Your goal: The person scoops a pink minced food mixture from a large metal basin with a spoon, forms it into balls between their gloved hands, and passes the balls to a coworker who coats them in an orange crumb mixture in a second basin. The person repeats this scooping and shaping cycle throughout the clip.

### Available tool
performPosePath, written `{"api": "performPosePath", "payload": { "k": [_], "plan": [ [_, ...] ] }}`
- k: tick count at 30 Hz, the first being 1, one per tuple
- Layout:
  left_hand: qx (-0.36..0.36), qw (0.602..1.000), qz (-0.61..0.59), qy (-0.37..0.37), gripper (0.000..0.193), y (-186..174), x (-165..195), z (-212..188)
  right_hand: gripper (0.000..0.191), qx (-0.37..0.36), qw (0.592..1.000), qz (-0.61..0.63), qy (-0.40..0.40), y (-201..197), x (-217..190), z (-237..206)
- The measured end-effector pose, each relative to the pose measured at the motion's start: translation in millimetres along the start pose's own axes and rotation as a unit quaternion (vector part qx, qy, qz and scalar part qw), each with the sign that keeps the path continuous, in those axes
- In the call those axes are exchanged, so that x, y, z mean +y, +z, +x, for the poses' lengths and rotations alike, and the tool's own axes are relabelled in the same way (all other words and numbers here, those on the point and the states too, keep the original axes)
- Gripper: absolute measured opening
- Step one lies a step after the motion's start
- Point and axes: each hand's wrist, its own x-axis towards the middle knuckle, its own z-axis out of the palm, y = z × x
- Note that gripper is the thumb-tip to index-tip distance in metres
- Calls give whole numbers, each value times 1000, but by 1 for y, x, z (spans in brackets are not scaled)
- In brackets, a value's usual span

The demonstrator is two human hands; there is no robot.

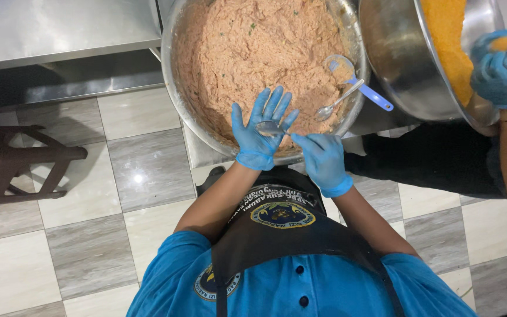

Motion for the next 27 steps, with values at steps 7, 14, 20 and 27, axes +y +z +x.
{"api": "performPosePath", "payload": {
  "k": [7,14,20,27],
  "plan": [
    [-104,992,-61,-43,83,3,4,3,45,46,994,-76,-61,-28,-5,4],
    [-100,972,180,111,83,0,6,13,32,-25,981,105,162,2,5,5],
    [-91,901,371,204,82,-11,3,34,32,-110,840,401,348,34,32,0],
    [-24,988,138,72,85,-4,-2,35,33,-72,867,379,315,21,37,3]
  ]
}}
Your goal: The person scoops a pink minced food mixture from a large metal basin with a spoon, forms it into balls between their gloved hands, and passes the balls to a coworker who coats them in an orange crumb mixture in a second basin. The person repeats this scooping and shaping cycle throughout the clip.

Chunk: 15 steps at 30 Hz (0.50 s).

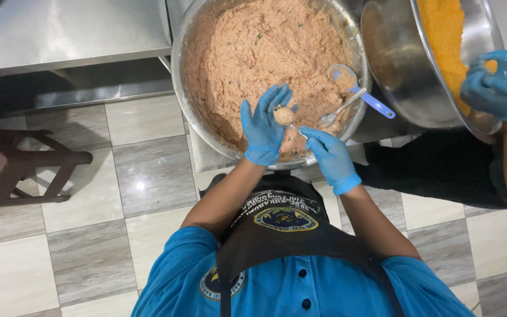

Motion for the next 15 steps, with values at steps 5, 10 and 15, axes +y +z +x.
{"api": "performPosePath", "payload": {
  "k": [5,10,15],
  "plan": [
    [45,986,-140,-84,80,13,0,-15,36,76,895,-343,-273,2,-25,-16],
    [-4,973,-199,-113,76,20,4,-16,41,107,831,-420,-348,-4,-47,-28],
    [-64,966,-224,-116,74,19,1,-15,40,122,843,-401,-336,-10,-62,-35]
  ]
}}
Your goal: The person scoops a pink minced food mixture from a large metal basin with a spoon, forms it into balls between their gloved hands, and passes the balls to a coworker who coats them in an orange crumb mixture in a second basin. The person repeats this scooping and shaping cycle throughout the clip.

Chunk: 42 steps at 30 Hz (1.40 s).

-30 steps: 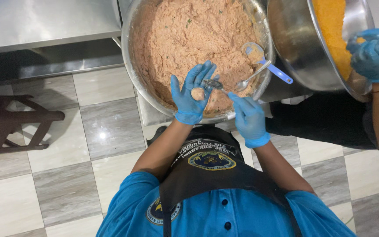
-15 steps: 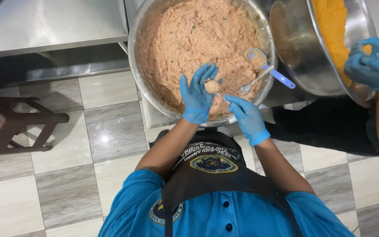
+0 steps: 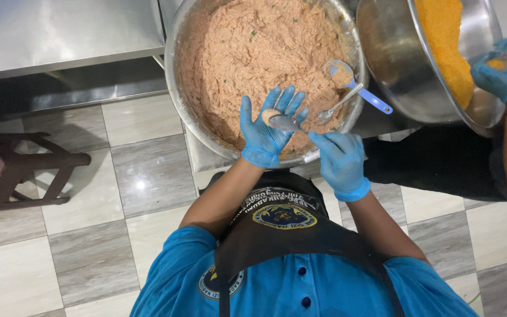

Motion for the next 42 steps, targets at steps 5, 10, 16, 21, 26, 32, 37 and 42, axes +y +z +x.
{"api": "performPosePath", "payload": {
  "k": [5,10,16,21,26,32,37,42],
  "plan": [
    [5,998,64,19,78,-3,7,5,32,30,995,45,88,0,-4,4],
    [-78,924,355,118,85,-6,10,4,31,-49,947,182,259,23,-2,1],
    [-54,879,440,174,85,-10,8,2,31,-76,878,341,327,56,8,-23],
    [-54,881,437,173,84,-15,6,8,33,-106,807,421,401,63,22,-35],
    [-13,935,333,121,85,-23,-1,15,35,-132,773,451,427,56,21,-33],
    [25,960,268,82,87,-30,-2,16,33,-130,682,548,466,9,19,-11],
    [63,954,281,79,88,-31,14,7,32,-51,753,480,447,-68,61,15],
    [78,943,301,120,85,-33,36,-14,29,32,835,333,437,-118,144,38]
  ]
}}
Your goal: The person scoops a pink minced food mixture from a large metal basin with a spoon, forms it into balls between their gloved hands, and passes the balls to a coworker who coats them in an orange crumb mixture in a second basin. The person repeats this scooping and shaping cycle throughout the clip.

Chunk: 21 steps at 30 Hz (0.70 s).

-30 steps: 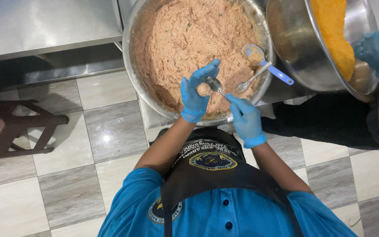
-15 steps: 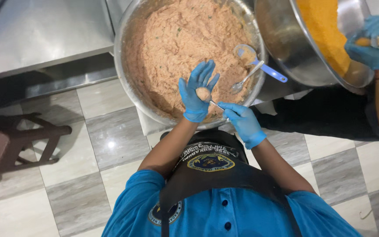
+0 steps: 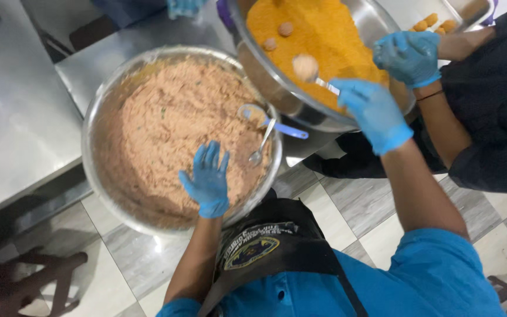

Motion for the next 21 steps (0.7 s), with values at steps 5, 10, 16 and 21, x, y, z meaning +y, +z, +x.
{"api": "performPosePath", "payload": {
  "k": [5,10,16,21],
  "plan": [
    [50,996,76,18,85,-5,30,-22,33,-22,988,-127,-90,-14,40,82],
    [117,978,159,65,84,9,47,-42,28,-72,958,-254,-110,10,101,127],
    [110,981,135,88,82,17,43,-39,29,-91,892,-374,-238,30,134,138],
    [96,984,116,91,83,14,30,-30,34,-71,841,-471,-258,16,117,131]
  ]
}}
